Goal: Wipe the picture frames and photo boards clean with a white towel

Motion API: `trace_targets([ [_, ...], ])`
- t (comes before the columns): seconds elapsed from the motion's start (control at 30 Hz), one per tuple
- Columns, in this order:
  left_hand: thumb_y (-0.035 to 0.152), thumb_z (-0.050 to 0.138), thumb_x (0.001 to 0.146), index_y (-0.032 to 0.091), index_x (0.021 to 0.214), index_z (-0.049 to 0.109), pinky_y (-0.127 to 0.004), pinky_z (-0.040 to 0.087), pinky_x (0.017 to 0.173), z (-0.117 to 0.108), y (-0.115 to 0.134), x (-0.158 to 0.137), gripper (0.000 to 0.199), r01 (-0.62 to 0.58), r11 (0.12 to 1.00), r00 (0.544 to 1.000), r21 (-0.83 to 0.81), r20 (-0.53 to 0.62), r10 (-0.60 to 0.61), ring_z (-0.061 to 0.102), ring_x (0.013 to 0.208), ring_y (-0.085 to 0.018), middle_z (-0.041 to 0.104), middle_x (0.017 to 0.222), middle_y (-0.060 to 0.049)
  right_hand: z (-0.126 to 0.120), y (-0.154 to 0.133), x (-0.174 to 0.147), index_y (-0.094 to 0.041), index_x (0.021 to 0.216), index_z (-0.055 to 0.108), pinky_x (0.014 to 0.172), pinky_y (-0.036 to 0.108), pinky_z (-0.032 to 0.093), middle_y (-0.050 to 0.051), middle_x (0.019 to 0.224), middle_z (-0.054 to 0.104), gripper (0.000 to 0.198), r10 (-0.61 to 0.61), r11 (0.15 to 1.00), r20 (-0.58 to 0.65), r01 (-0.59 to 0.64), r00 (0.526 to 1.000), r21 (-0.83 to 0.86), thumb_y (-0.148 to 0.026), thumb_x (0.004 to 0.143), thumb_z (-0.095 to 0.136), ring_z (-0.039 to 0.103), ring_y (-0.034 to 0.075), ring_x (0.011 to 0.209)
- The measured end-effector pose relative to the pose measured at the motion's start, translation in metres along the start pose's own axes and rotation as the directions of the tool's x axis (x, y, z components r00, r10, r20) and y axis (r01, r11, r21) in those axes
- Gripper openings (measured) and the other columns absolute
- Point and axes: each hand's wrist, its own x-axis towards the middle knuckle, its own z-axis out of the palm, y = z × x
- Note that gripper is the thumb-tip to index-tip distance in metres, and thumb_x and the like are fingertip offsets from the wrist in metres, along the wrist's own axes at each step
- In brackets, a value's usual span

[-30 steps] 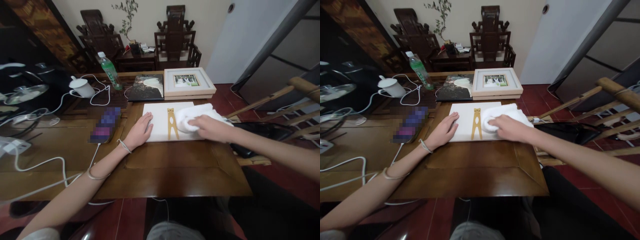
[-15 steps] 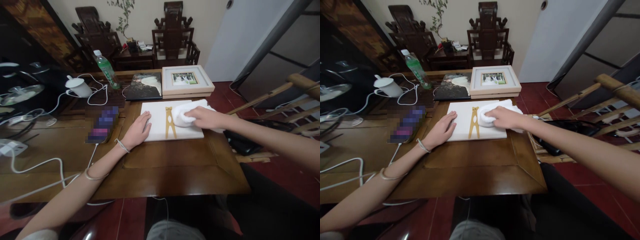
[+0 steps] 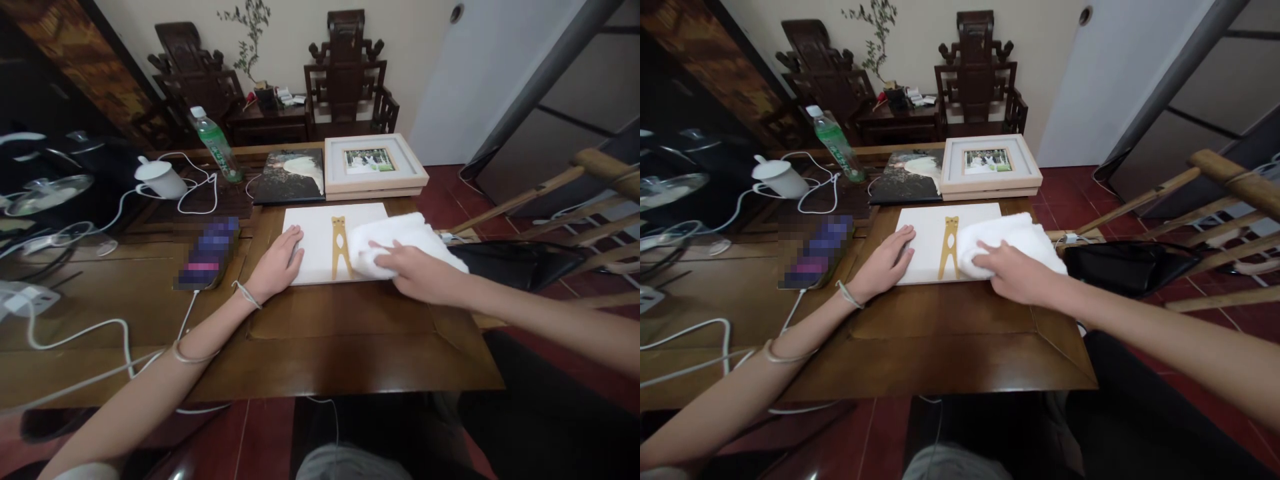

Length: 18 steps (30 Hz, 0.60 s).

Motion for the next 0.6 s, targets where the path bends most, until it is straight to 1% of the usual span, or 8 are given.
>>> trace_targets([
  [0.07,0.031,0.038,0.096,0.006,0.131,0.05,-0.048,0.03,0.118,0.0,0.0,0.0,0.045,0.001,1.0,1.0,0.002,-0.004,-0.001,0.039,0.139,-0.029,0.047,0.144,-0.02,-0.001,-0.017,-0.019,-0.022,0.075,0.045,0.088,0.037,0.039,0.008,0.092,0.066,0.029,0.006,0.999,0.027,-0.007,1.0,0.038,0.003,0.061,0.039,0.058,0.027,0.109],
  [0.17,0.03,0.038,0.096,0.004,0.131,0.05,-0.047,0.03,0.118,0.001,0.0,0.0,0.045,-0.004,1.0,1.0,0.002,-0.005,0.004,0.039,0.139,-0.029,0.047,0.144,-0.021,-0.009,-0.029,-0.029,-0.022,0.071,0.045,0.072,0.03,0.039,0.002,0.073,0.061,0.026,0.033,0.996,0.109,-0.042,0.993,0.079,0.002,0.061,0.04,0.061,0.021,0.08],
  [0.23,0.03,0.038,0.096,0.004,0.131,0.05,-0.047,0.029,0.118,0.001,0.0,0.0,0.046,-0.006,1.0,1.0,-0.004,-0.005,0.006,0.038,0.139,-0.029,0.047,0.144,-0.022,-0.018,-0.027,-0.022,-0.021,0.068,0.042,0.064,0.027,0.035,0.0,0.067,0.055,0.024,0.042,0.994,0.133,-0.055,0.99,0.094,0.002,0.061,0.04,0.056,0.017,0.069],
  [0.33,0.03,0.038,0.096,0.005,0.132,0.05,-0.047,0.029,0.118,0.001,0.0,0.001,0.045,-0.001,1.0,1.0,-0.011,-0.003,0.001,0.038,0.139,-0.029,0.047,0.144,-0.021,-0.028,-0.01,0.003,-0.021,0.066,0.037,0.062,0.027,0.031,-0.001,0.064,0.05,0.022,0.009,0.993,0.129,-0.024,0.992,0.118,0.0,0.063,0.04,0.051,0.016,0.066],
  [0.4,0.031,0.038,0.096,0.005,0.132,0.05,-0.047,0.029,0.118,0.0,0.0,0.001,0.045,0.006,1.0,1.0,-0.012,0.001,-0.006,0.038,0.14,-0.029,0.047,0.144,-0.021,-0.031,0.003,0.025,-0.022,0.067,0.035,0.063,0.027,0.032,0.0,0.066,0.049,0.021,-0.004,0.994,0.086,-0.006,0.996,0.113,-0.001,0.065,0.041,0.05,0.016,0.068],
  [0.47,0.031,0.038,0.096,0.004,0.131,0.05,-0.047,0.029,0.118,0.0,0.0,0.001,0.046,0.009,1.0,1.0,-0.009,0.006,-0.009,0.038,0.139,-0.029,0.046,0.144,-0.022,-0.029,0.014,0.047,-0.021,0.072,0.038,0.066,0.029,0.033,0.002,0.073,0.053,0.02,0.042,0.996,-0.014,-0.041,0.999,0.078,-0.002,0.068,0.042,0.051,0.018,0.072],
  [0.53,0.032,0.038,0.096,0.004,0.132,0.05,-0.047,0.029,0.118,-0.001,0.0,0.001,0.046,0.008,1.0,1.0,-0.001,0.014,-0.008,0.038,0.139,-0.029,0.046,0.145,-0.021,-0.025,0.019,0.068,-0.02,0.08,0.044,0.069,0.031,0.036,0.006,0.081,0.057,0.021,0.109,0.994,-0.119,-0.105,0.987,0.041,-0.002,0.07,0.041,0.053,0.02,0.078],
  [0.6,0.033,0.037,0.096,0.005,0.132,0.049,-0.047,0.03,0.118,-0.001,0.0,0.001,0.046,0.003,1.0,1.0,0.005,0.019,-0.003,0.038,0.14,-0.029,0.046,0.145,-0.021,-0.018,0.019,0.086,-0.018,0.092,0.049,0.072,0.033,0.04,0.01,0.09,0.061,0.027,0.116,0.993,-0.156,-0.116,0.981,0.007,-0.002,0.072,0.04,0.055,0.023,0.084],
])
